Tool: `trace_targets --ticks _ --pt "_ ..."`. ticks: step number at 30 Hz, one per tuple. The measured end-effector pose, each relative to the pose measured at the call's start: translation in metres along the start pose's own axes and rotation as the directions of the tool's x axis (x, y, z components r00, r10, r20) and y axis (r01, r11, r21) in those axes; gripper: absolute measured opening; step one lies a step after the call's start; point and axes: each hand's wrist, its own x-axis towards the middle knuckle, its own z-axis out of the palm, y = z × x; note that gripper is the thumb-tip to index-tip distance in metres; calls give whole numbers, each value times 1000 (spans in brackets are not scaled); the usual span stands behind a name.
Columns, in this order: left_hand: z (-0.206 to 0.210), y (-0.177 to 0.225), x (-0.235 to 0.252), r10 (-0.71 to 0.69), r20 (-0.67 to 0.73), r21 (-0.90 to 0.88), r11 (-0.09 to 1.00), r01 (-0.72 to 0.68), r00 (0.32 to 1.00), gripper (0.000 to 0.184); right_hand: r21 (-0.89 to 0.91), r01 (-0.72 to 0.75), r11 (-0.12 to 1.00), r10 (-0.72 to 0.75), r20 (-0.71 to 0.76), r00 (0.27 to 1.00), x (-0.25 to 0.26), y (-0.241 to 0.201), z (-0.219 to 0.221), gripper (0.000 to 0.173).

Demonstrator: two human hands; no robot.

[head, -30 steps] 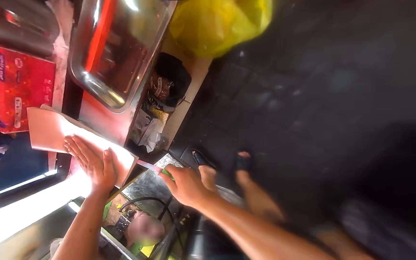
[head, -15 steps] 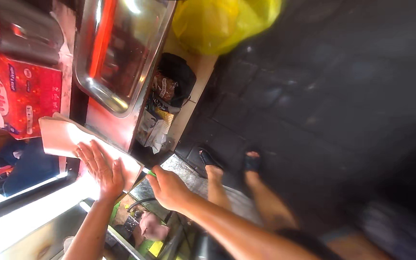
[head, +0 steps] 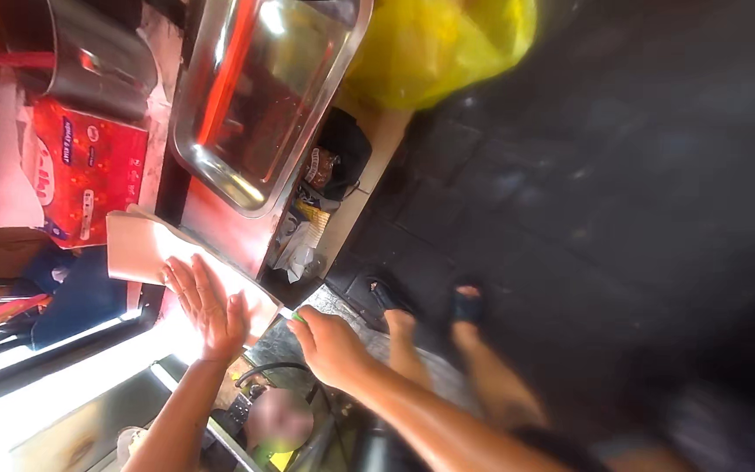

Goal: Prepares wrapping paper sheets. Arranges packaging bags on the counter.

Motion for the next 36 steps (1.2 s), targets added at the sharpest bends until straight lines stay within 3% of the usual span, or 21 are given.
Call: trace_targets --ticks 11,18,26,31,36 --pt "2 0 1 -18 -55 -22 1000 17 998 84 -75 -21 997 21 0 1000 -7 -4 -16 38" --pt "5 -3 -1 -25 -65 -3 1000 25 998 85 -34 42 999 -42 3 999 19 -12 -8 38" --pt "5 -4 -1 -29 -61 -12 1000 28 998 86 -86 -32 996 38 75 996 9 -10 -32 37" --pt "4 -5 0 -34 -56 -14 999 33 998 86 18 34 999 -35 37 999 29 -12 -13 37" --pt "4 -7 -2 -42 -30 -20 999 41 999 89 -12 12 1000 -12 -35 999 0 -4 -25 40"
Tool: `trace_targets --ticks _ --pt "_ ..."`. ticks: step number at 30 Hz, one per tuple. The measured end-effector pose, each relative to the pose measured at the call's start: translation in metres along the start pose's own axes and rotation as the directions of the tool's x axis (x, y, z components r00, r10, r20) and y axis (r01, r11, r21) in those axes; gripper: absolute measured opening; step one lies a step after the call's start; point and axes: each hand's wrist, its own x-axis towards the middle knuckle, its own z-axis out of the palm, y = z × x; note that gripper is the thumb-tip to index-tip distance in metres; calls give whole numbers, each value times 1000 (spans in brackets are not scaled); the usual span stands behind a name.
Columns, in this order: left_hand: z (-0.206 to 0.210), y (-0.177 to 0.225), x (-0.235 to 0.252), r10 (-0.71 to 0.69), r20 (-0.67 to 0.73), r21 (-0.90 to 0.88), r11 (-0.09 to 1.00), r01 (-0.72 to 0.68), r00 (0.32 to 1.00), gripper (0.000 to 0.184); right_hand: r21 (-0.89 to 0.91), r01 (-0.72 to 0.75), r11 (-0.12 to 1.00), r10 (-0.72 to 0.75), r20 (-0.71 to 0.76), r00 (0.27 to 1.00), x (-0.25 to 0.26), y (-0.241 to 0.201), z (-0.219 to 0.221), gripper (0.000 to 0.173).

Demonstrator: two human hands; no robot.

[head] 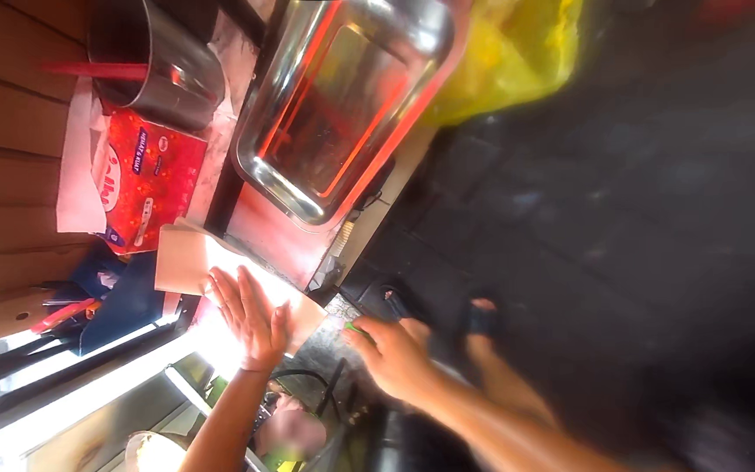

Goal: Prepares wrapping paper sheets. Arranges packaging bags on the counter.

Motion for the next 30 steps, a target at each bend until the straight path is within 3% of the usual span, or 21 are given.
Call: trace_targets --ticks 6,14,19,25,30 --pt "2 -2 -1 -5 1 5 1000 5 1000 90 16 -17 1000 15 90 996 25 -9 5 36" --pt "3 -3 3 19 -16 12 1000 -19 1000 89 -54 61 997 -63 -41 997 7 2 -5 39" --pt "-1 -2 3 15 9 11 1000 -16 1000 86 3 62 998 -62 65 996 35 -11 6 38" --pt "-2 0 4 12 21 9 1000 -12 1000 86 -74 108 991 -108 -3 994 16 5 -12 38" --pt "-2 -2 3 24 22 14 1000 -25 999 87 -28 40 999 -36 128 991 37 -16 -9 35"
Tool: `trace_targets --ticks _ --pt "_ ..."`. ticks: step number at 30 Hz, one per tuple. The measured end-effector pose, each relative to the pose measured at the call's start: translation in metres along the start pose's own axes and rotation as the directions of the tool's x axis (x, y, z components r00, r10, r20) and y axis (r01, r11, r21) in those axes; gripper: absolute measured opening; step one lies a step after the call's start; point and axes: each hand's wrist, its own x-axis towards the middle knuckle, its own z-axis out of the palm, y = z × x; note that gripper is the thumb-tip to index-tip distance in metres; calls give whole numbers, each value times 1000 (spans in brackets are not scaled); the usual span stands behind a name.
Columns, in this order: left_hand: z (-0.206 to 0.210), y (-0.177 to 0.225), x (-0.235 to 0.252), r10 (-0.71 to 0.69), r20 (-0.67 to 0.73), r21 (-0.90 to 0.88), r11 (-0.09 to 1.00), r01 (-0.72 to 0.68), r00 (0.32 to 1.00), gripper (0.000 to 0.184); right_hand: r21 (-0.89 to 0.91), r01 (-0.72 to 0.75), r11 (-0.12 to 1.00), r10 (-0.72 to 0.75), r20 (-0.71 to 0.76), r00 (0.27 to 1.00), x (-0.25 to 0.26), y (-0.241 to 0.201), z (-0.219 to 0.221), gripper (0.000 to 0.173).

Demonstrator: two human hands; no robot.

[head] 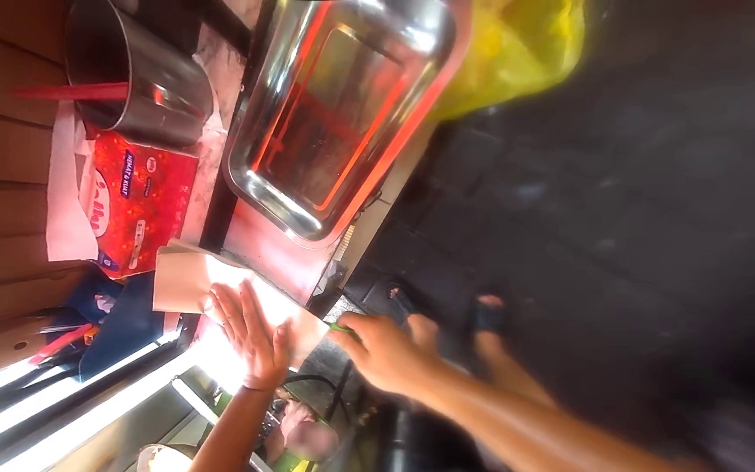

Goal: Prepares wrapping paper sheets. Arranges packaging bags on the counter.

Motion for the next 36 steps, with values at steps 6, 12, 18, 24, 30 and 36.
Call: trace_targets --ticks 6,12,18,24,30,36 --pt "1 0 -2 11 5 -2 1000 -11 1000 87 46 -16 999 22 -144 989 -23 12 3 29" --pt "2 -3 -2 34 12 8 999 -34 999 88 158 -108 981 122 -81 989 -12 -5 9 27" --pt "0 0 -3 37 26 -3 999 -37 999 90 165 -87 982 109 -125 986 -23 2 9 27" --pt "-1 -3 -1 56 27 8 998 -56 998 92 226 -121 967 144 -89 986 -8 -3 9 27" --pt "-2 -2 -1 54 33 5 999 -54 998 92 261 -50 964 109 -218 970 -26 2 16 24" --pt "-1 -2 -1 60 30 -3 998 -60 998 92 228 -96 969 135 -161 978 -21 -5 17 28"
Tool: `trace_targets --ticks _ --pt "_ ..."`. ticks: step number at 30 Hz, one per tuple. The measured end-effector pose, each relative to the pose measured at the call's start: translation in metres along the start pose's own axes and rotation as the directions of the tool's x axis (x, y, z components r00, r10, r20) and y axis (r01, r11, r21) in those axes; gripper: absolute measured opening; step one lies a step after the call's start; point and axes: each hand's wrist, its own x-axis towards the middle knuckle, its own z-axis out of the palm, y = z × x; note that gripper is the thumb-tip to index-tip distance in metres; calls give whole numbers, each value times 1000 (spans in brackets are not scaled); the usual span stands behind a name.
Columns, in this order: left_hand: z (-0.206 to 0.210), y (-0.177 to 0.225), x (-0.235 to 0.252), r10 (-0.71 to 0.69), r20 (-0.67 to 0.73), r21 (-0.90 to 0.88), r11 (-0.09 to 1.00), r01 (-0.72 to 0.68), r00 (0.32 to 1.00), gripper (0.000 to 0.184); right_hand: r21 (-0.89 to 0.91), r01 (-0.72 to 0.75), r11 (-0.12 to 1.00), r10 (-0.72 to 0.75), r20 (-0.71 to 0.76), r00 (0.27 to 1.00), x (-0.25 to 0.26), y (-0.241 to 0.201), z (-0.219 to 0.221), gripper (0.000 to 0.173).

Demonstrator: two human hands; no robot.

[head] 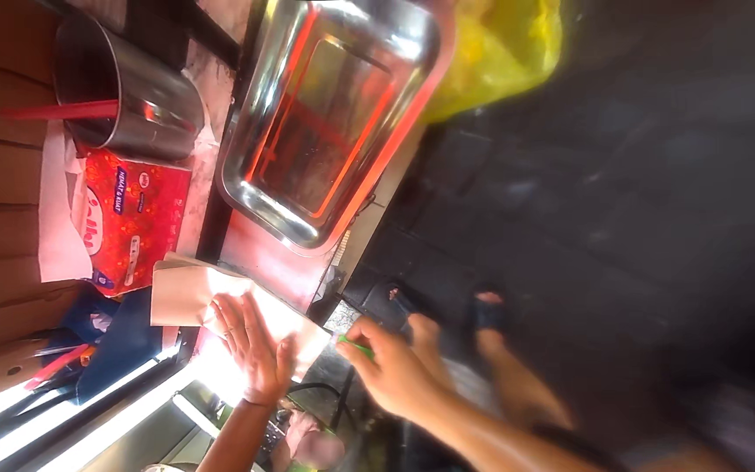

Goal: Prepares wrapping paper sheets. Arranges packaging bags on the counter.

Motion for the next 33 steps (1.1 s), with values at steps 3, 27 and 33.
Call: trace_targets --ticks 3,27,33 --pt "-3 -2 -2 24 32 -12 1000 -23 999 95 25 42 999 -42 6 999 5 2 18 31" --pt "-4 31 56 -167 -40 8 986 167 985 75 253 82 964 -92 28 995 -4 7 41 48" --pt "-11 -1 50 158 83 -94 984 -150 984 70 254 121 960 -126 3 992 -30 19 101 35"
